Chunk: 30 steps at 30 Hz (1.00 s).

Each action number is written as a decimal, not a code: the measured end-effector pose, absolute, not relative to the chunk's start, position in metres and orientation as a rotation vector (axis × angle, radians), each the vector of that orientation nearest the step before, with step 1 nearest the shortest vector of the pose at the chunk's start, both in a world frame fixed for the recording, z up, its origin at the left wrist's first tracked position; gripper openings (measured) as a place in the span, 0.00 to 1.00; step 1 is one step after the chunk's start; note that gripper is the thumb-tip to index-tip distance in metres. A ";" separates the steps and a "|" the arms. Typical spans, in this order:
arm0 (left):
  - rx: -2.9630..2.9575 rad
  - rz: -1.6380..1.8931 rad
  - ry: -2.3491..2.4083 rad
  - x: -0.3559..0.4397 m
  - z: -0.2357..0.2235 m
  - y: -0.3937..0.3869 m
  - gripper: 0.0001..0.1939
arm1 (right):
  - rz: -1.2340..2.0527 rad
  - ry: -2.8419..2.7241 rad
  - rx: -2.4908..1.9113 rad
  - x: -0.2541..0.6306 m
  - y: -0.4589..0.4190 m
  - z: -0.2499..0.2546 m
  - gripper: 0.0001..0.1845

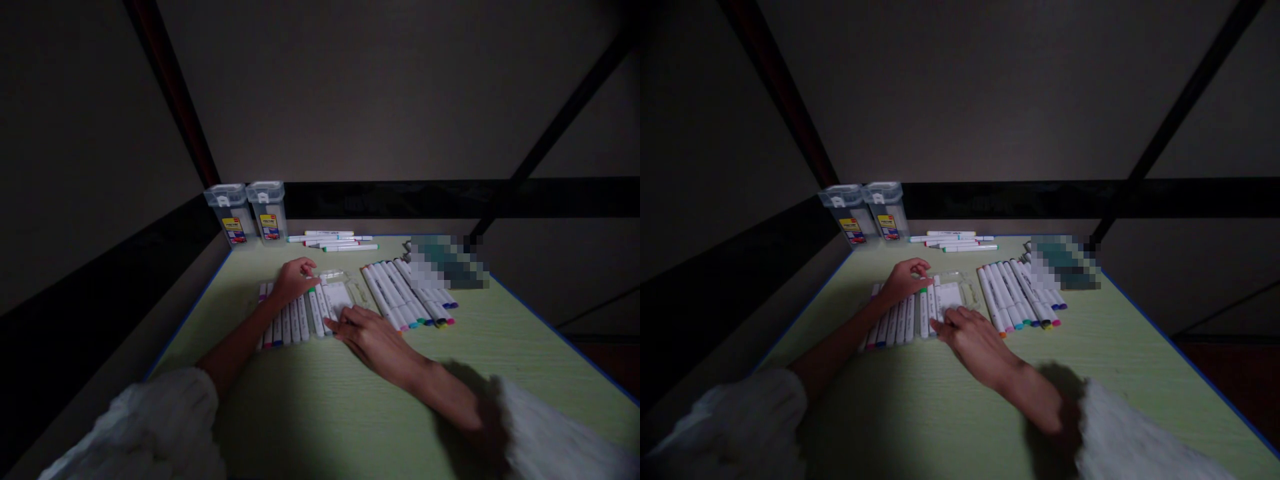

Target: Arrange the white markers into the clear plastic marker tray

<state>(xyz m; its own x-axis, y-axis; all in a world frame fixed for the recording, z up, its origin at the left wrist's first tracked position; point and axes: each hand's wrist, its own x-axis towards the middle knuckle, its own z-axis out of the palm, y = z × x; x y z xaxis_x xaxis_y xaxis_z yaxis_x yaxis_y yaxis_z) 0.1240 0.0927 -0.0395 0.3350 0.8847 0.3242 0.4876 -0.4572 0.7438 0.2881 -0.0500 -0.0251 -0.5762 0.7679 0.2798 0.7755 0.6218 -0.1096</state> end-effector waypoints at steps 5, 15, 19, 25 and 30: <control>2.074 0.938 1.213 0.124 -0.038 0.092 0.14 | -0.026 -2.542 -1.228 0.289 -0.049 -0.027 0.15; 2.067 0.910 1.235 0.125 -0.036 0.093 0.12 | -0.062 -2.544 -1.249 0.287 -0.051 -0.025 0.15; 2.101 0.910 1.224 0.125 -0.035 0.091 0.10 | -0.145 -2.576 -1.245 0.286 -0.052 -0.024 0.15; 2.171 0.911 1.204 0.123 -0.038 0.094 0.10 | -0.205 -2.566 -1.218 0.287 -0.053 -0.025 0.13; 2.193 0.954 1.149 0.124 -0.036 0.091 0.13 | -0.123 -2.520 -1.259 0.287 -0.052 -0.024 0.12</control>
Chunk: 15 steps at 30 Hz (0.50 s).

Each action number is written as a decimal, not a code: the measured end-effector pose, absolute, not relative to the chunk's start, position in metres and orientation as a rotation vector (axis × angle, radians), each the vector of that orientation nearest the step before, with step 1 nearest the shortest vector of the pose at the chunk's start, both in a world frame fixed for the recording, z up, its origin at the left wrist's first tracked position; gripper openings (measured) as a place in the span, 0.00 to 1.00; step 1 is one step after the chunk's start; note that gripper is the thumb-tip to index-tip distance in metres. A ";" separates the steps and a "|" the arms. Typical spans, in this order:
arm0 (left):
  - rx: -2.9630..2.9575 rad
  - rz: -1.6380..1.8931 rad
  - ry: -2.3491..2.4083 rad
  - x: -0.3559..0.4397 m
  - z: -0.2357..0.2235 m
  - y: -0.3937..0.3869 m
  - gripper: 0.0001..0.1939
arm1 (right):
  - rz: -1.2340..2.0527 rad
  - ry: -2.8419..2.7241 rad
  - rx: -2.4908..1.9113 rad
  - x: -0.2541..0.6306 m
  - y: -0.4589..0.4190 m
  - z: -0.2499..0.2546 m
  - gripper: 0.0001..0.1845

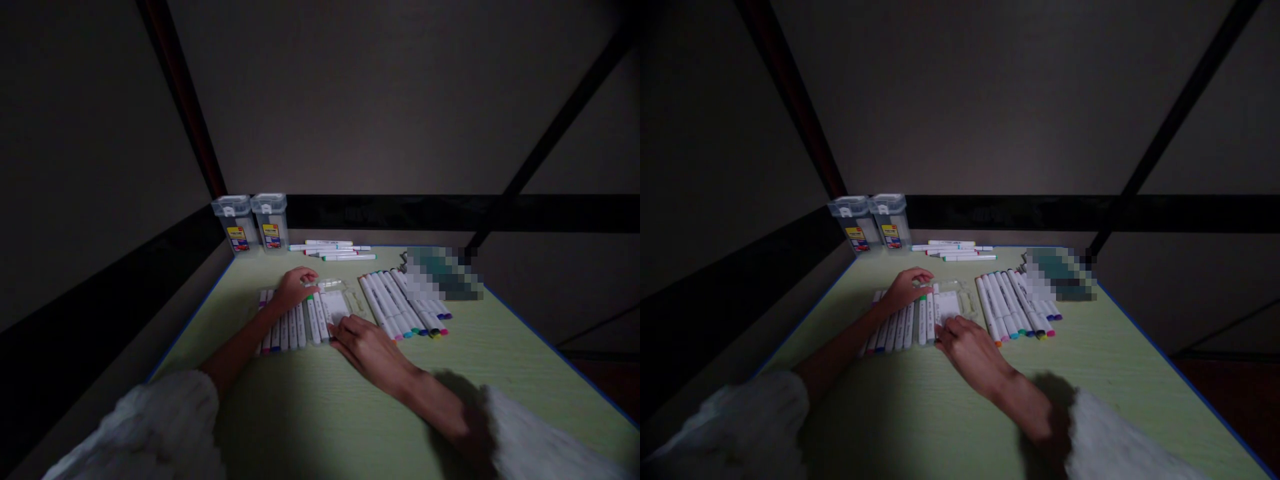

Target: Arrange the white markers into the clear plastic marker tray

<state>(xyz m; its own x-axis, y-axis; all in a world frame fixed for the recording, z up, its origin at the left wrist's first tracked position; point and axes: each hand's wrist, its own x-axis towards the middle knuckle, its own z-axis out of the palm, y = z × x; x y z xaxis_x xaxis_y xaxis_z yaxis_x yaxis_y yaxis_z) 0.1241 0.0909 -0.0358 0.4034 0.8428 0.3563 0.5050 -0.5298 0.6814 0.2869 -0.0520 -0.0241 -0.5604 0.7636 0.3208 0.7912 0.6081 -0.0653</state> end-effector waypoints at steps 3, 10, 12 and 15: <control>2.186 0.926 1.100 0.125 -0.033 0.087 0.14 | -0.094 -2.523 -1.273 0.287 -0.052 -0.023 0.12; 2.183 0.877 1.062 0.126 -0.030 0.086 0.12 | -0.040 -2.546 -1.284 0.287 -0.053 -0.019 0.13; 2.185 0.869 1.066 0.126 -0.029 0.086 0.11 | -0.019 -2.541 -1.284 0.288 -0.054 -0.018 0.13; 2.198 0.864 1.058 0.126 -0.029 0.085 0.11 | -0.002 -2.531 -1.278 0.288 -0.054 -0.019 0.13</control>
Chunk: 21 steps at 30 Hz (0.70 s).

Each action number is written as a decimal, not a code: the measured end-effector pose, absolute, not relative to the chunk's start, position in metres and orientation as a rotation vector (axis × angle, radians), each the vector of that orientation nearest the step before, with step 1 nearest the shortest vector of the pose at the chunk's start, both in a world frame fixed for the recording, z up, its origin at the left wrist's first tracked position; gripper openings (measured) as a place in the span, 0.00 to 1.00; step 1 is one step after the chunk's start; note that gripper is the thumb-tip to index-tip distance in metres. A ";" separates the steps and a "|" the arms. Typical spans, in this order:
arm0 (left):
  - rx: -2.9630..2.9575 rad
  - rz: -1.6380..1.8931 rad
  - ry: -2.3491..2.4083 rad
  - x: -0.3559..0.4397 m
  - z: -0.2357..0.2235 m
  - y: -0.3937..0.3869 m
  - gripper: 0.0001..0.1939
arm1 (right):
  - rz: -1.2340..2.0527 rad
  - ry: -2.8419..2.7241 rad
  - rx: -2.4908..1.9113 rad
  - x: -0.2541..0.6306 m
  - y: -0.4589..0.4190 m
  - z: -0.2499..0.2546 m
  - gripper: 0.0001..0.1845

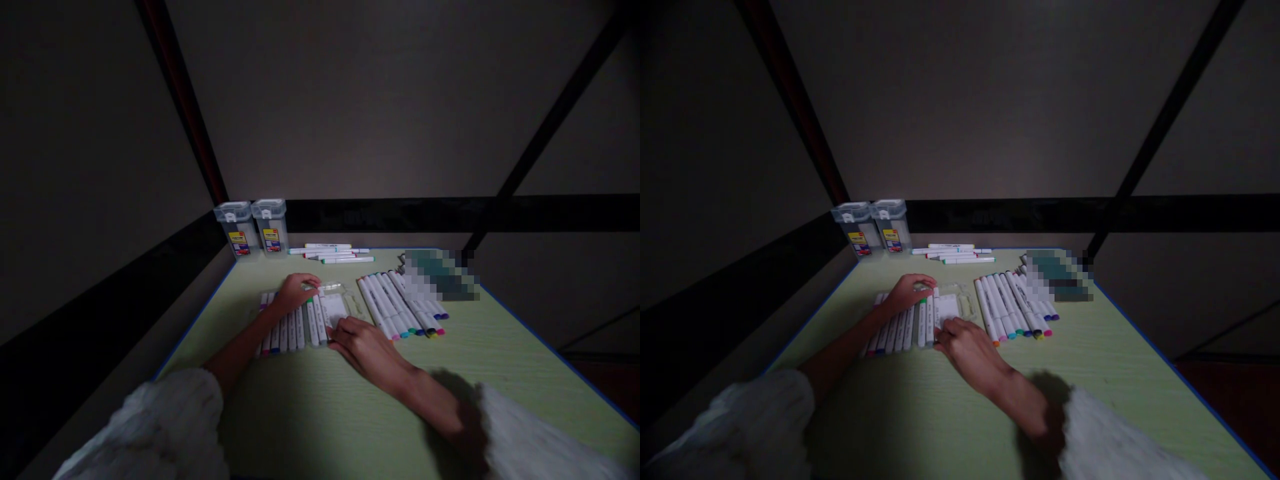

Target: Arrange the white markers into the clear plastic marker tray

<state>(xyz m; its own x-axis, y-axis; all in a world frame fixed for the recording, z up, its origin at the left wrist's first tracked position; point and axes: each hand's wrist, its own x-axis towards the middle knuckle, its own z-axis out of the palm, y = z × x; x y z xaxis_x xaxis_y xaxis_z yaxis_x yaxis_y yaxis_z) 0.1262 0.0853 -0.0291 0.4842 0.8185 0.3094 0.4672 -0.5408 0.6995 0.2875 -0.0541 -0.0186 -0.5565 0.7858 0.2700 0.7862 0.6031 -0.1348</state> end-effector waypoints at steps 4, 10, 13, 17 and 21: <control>2.175 0.870 1.063 0.126 -0.031 0.086 0.11 | -0.002 -2.525 -1.284 0.288 -0.055 -0.019 0.13; 2.130 0.916 1.064 0.125 -0.032 0.085 0.12 | -0.001 -2.504 -1.282 0.288 -0.057 -0.018 0.13; 2.113 0.919 1.085 0.126 -0.030 0.085 0.13 | 0.003 -2.506 -1.288 0.288 -0.057 -0.017 0.12; 2.097 0.908 1.059 0.128 -0.023 0.091 0.14 | -0.006 -2.510 -1.297 0.288 -0.058 -0.016 0.13; 2.125 0.945 1.082 0.135 -0.011 0.105 0.13 | 0.008 -2.516 -1.290 0.288 -0.059 -0.014 0.13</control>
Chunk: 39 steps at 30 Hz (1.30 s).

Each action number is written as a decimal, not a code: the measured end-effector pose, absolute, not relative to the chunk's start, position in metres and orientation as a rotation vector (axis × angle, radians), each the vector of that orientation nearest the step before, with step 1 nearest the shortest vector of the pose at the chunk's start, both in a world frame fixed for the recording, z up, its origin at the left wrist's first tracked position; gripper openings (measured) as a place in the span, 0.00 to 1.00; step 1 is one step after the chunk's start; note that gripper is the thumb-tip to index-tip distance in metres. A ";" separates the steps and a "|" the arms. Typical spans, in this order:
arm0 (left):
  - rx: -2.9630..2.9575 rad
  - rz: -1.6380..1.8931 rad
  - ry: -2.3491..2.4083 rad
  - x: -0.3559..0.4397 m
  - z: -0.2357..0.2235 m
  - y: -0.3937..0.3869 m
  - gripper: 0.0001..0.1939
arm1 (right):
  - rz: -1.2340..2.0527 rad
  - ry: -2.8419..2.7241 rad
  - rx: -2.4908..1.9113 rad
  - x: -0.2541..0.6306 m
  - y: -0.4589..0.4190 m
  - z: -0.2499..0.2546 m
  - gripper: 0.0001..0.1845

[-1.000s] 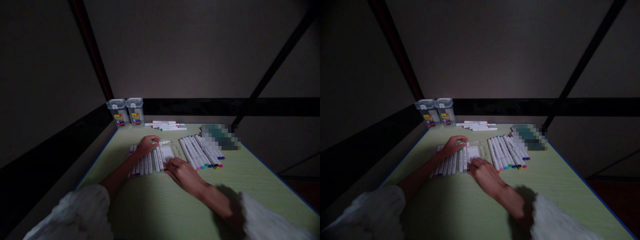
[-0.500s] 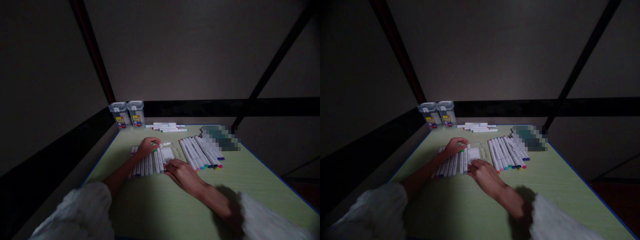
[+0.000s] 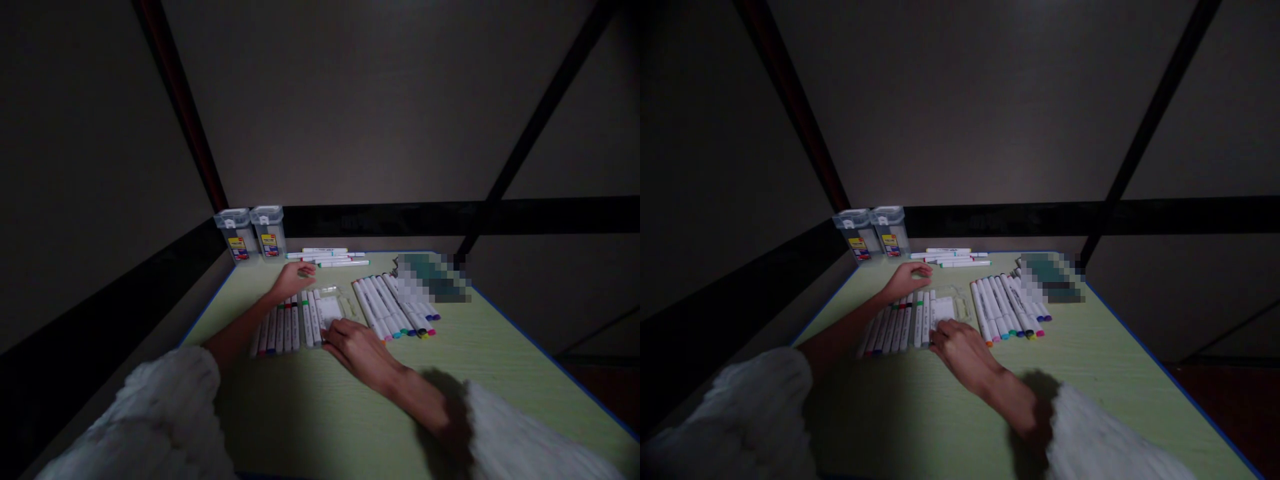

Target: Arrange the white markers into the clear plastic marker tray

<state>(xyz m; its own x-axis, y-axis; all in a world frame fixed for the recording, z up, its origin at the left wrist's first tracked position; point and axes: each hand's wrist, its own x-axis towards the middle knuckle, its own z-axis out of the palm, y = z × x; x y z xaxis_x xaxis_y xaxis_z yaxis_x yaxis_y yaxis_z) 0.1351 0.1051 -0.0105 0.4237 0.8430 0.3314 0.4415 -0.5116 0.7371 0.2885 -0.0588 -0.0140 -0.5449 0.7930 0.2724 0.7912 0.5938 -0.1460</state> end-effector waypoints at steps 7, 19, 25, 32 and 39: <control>2.233 0.945 1.144 0.147 -0.012 0.132 0.10 | 0.008 -2.533 -1.306 0.288 -0.060 -0.011 0.12; 2.342 0.909 1.341 0.167 -0.043 0.165 0.14 | 0.010 -2.551 -1.336 0.288 -0.059 -0.007 0.11; 2.367 0.850 1.380 0.167 -0.047 0.172 0.15 | 0.005 -2.539 -1.303 0.289 -0.059 -0.008 0.11; 2.385 0.843 1.386 0.170 -0.049 0.175 0.14 | 0.026 -2.534 -1.310 0.289 -0.058 -0.009 0.10; 2.381 0.852 1.415 0.172 -0.051 0.174 0.10 | 0.032 -2.523 -1.304 0.290 -0.057 -0.012 0.10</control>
